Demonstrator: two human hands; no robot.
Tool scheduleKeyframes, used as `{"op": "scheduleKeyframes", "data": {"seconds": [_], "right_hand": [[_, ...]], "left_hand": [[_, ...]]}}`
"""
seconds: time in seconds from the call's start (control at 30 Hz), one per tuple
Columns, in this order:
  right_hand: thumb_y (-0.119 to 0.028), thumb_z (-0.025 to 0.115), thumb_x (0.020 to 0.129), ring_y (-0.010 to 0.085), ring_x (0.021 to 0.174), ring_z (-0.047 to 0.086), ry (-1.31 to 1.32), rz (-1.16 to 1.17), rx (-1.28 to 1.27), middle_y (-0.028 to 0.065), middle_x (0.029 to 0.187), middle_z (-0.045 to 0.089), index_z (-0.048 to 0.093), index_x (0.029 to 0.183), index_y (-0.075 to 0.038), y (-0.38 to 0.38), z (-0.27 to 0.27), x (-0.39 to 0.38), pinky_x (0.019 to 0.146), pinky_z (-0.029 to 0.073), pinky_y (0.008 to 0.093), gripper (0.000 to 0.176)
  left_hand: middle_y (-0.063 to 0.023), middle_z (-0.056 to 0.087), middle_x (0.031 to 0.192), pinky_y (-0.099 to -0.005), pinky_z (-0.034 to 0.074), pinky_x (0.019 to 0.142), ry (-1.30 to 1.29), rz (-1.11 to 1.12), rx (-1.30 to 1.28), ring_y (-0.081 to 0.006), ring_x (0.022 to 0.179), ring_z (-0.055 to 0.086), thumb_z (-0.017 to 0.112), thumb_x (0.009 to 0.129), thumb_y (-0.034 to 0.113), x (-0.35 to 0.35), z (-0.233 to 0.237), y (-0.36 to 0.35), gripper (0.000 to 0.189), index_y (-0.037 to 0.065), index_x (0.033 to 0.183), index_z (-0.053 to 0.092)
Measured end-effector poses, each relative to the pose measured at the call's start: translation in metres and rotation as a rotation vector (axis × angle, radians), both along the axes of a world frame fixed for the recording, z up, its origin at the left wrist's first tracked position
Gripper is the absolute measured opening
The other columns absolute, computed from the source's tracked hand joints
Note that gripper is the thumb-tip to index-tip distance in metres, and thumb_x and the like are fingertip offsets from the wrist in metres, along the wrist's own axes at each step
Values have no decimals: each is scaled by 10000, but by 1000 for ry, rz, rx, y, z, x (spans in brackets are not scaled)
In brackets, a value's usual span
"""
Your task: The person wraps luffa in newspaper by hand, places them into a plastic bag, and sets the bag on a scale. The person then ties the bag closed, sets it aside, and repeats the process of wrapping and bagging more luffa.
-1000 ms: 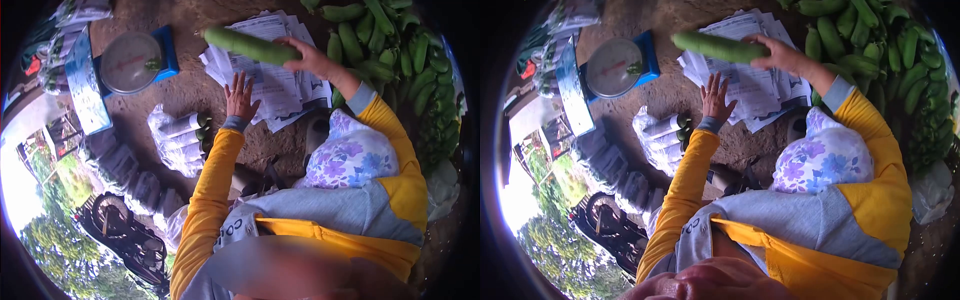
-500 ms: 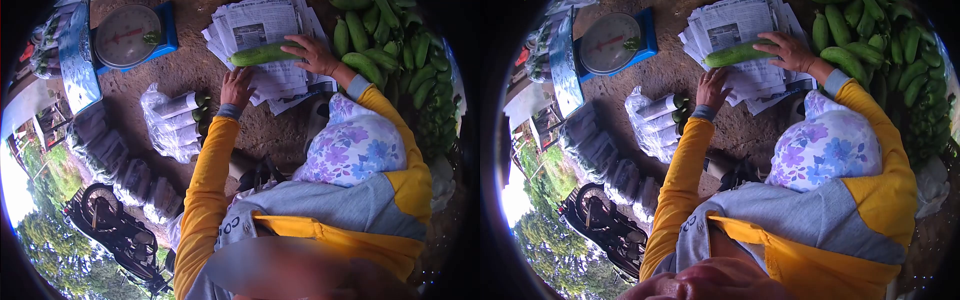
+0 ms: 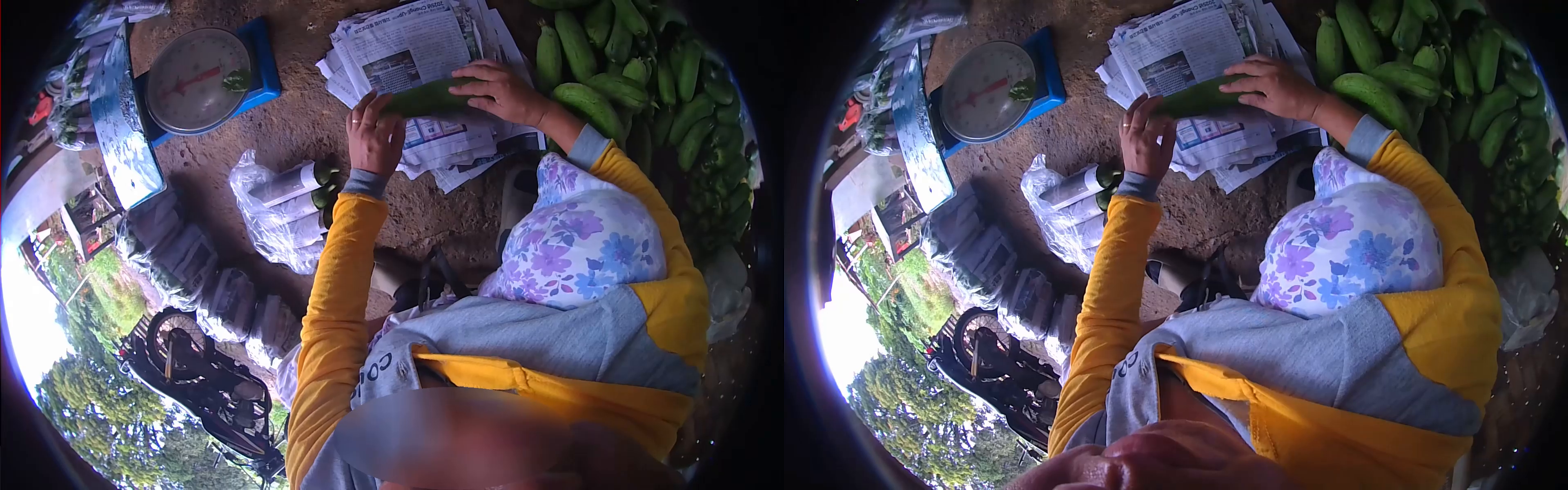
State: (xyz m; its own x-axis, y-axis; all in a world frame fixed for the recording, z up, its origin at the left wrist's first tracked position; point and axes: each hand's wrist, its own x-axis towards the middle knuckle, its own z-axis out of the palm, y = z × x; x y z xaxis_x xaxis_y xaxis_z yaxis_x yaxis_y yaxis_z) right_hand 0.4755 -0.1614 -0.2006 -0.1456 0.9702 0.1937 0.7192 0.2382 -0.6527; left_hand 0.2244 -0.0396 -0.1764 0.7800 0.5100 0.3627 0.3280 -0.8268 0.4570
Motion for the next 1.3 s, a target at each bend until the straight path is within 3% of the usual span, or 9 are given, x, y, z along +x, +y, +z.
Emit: {"op": "scheduleKeyframes", "data": {"seconds": [0.13, 0.4, 0.53, 0.67, 0.8, 0.93, 1.1, 1.27, 1.3], "right_hand": [[-137, 595, 818, 227, 951, 567, 55, -32, 164, 52, 947, 609, 639, 902, -56, 6, 52, -26, 860, 448, 356, 125], [-128, 579, 758, 228, 1104, 478, -309, -107, 156, 47, 1170, 509, 567, 1032, -100, 50, -1, -60, 918, 387, 375, 276], [-163, 673, 682, 230, 1107, 488, -366, -117, -63, 29, 1173, 514, 555, 1057, -124, 86, 0, -46, 881, 402, 361, 395], [-244, 733, 653, 288, 984, 575, -3, -105, -292, 113, 1053, 596, 578, 1062, -94, 98, 6, -46, 816, 458, 377, 463], [-320, 725, 681, 311, 946, 587, 299, -156, -446, 154, 1020, 605, 617, 993, -53, 82, 8, -67, 788, 470, 397, 424], [-346, 743, 678, 363, 1068, 533, 16, -223, 153, 208, 1130, 551, 534, 1170, -36, 68, 31, -69, 878, 440, 408, 618], [-227, 737, 711, 348, 1137, 499, 332, -66, -166, 214, 1213, 510, 365, 1322, -15, 65, 35, -87, 956, 398, 384, 746], [-216, 697, 746, 341, 1110, 528, 332, 152, -238, 222, 1226, 513, 326, 1376, -43, 95, 79, -91, 947, 405, 358, 752], [-228, 682, 751, 341, 1064, 549, 214, 187, -215, 199, 1192, 533, 320, 1397, -105, 106, 83, -86, 925, 425, 362, 750]], "left_hand": [[-97, 629, 935, -423, 429, 785, -36, 40, -203, -331, 851, 575, 621, 746, 79, 10, -34, 24, 118, 50, 845, 565], [-106, 569, 803, -385, 435, 705, -95, 471, -123, -289, 781, 551, 651, 779, 156, 13, -29, 21, 217, 9, 869, 519], [-55, 602, 790, -310, 455, 557, -320, 784, -1490, -181, 653, 575, 603, 866, 267, -4, -40, -4, 253, 22, 894, 548], [-92, 566, 1098, -352, 432, 887, -749, 513, -1955, -208, 994, 557, 511, 909, 300, 30, -43, -11, 346, 38, 1134, 492], [-98, 564, 1107, -365, 435, 913, -943, 391, -1918, -230, 1034, 549, 551, 871, 291, 45, -41, -9, 405, 26, 1169, 481], [-127, 594, 1029, -402, 458, 892, -1014, 459, -1804, -266, 942, 585, 598, 808, 260, 38, -35, -11, 422, 17, 1135, 487], [-90, 591, 950, -371, 484, 776, -1076, 621, -1802, -234, 852, 593, 610, 794, 179, 23, 3, -2, 333, 17, 1068, 511], [-135, 557, 1123, -358, 402, 907, -600, 434, -1008, -259, 1035, 528, 680, 782, 389, -64, 33, 27, 613, -1, 1198, 454], [-148, 537, 1162, -374, 380, 938, -237, 629, -492, -285, 1064, 514, 702, 753, 393, -98, 33, 38, 688, 4, 1248, 425]]}}
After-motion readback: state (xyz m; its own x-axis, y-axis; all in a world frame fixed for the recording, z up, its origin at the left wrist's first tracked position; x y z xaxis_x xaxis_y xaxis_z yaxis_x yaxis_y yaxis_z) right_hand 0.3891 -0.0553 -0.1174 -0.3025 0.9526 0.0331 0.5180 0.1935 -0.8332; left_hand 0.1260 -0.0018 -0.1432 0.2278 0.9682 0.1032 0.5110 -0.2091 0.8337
